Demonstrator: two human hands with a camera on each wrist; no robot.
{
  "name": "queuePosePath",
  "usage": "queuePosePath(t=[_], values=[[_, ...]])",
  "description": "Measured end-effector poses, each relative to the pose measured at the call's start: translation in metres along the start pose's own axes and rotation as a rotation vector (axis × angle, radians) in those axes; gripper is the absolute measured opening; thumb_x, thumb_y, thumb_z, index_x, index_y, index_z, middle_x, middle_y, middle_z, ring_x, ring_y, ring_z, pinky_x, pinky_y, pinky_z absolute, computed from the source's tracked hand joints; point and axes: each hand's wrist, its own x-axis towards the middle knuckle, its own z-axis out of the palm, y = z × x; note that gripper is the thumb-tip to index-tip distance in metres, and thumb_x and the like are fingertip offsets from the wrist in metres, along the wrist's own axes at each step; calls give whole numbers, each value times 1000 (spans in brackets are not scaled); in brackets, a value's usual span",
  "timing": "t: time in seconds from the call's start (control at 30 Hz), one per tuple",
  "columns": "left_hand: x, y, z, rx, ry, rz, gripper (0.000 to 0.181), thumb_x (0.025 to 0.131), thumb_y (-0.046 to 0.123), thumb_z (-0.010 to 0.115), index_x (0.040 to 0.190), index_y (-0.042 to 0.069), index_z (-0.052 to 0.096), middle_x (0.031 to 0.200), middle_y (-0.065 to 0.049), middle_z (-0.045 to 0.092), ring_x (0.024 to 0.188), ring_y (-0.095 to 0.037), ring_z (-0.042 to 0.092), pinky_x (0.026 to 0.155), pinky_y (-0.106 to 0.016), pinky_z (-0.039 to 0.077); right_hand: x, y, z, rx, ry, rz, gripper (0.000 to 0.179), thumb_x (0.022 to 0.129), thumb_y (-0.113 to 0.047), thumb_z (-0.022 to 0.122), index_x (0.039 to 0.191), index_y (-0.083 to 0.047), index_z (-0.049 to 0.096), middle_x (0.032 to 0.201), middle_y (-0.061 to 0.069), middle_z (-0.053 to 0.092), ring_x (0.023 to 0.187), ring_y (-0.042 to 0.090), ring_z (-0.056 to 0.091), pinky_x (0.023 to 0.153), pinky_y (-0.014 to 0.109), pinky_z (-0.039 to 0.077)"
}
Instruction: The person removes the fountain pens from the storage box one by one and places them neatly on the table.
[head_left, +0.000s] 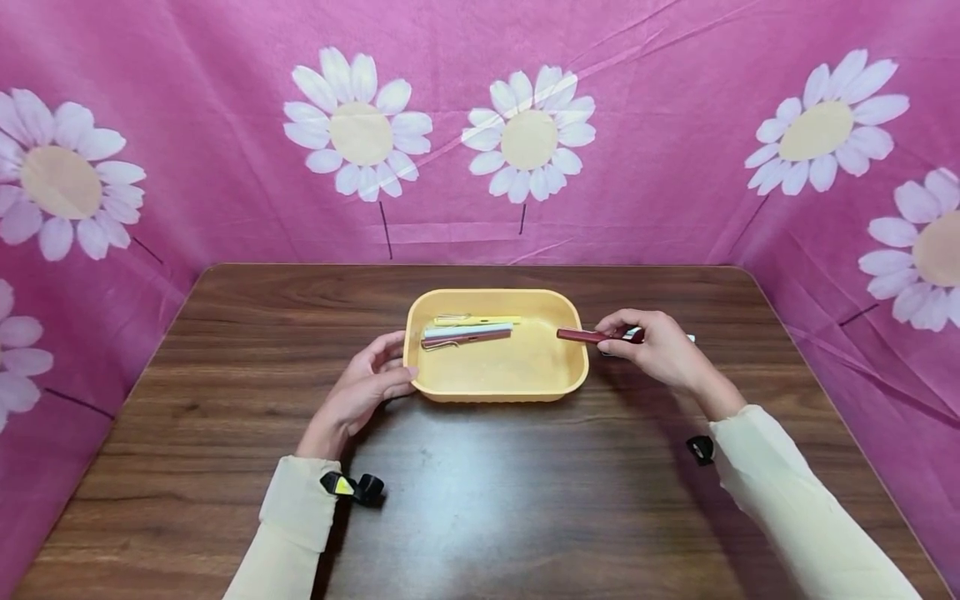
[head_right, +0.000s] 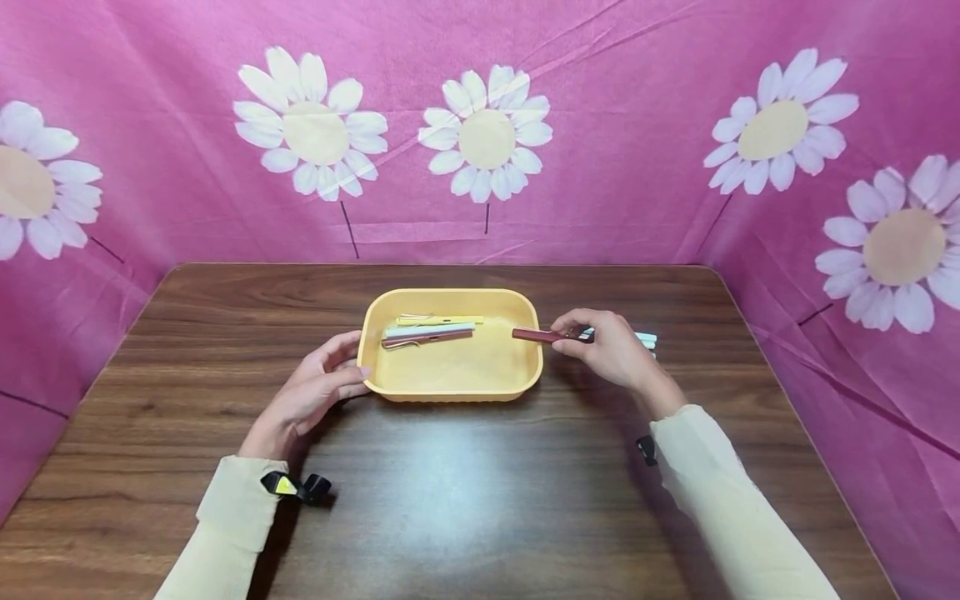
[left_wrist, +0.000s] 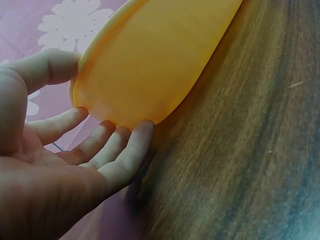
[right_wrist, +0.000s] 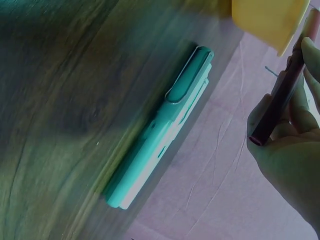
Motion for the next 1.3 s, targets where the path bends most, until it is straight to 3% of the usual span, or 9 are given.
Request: queuePosePath(t=[0.3, 0.77, 1.1, 1.3], values=[[0, 1, 0, 2, 3, -4, 70, 90, -9, 59, 153, -6, 28, 145, -31, 36, 113, -27, 57, 88, -28, 59, -6, 2, -9, -10, 0, 7, 16, 87, -9, 80, 102, -8, 75, 86, 2, 70, 73, 14, 59, 61, 19, 47], [0, 1, -1, -10, -17, 5, 69, 92, -10, 59, 153, -7, 28, 147, -32, 36, 112, -26, 59, 89, -30, 59, -18, 28, -17, -32, 54, -53, 17, 83, -2, 81, 99, -4, 77, 81, 2, 69, 67, 8, 57, 54, 16, 45], [0, 0, -1, -17, -14, 8, 69, 91, -11, 58, 153, -7, 29, 146, -32, 36, 110, -25, 60, 89, -30, 59, -27, 46, -21, -151, 47, -25, 15, 83, -5, 82, 97, -7, 77, 84, 1, 72, 74, 5, 58, 64, 17, 46], [1, 0, -2, -11, -13, 10, 70, 90, -12, 58, 153, -7, 28, 145, -32, 36, 113, -28, 57, 90, -31, 59, -29, 52, -17, -159, 8, -13, 14, 84, -5, 81, 97, -6, 76, 84, 0, 72, 77, 3, 60, 67, 16, 49]])
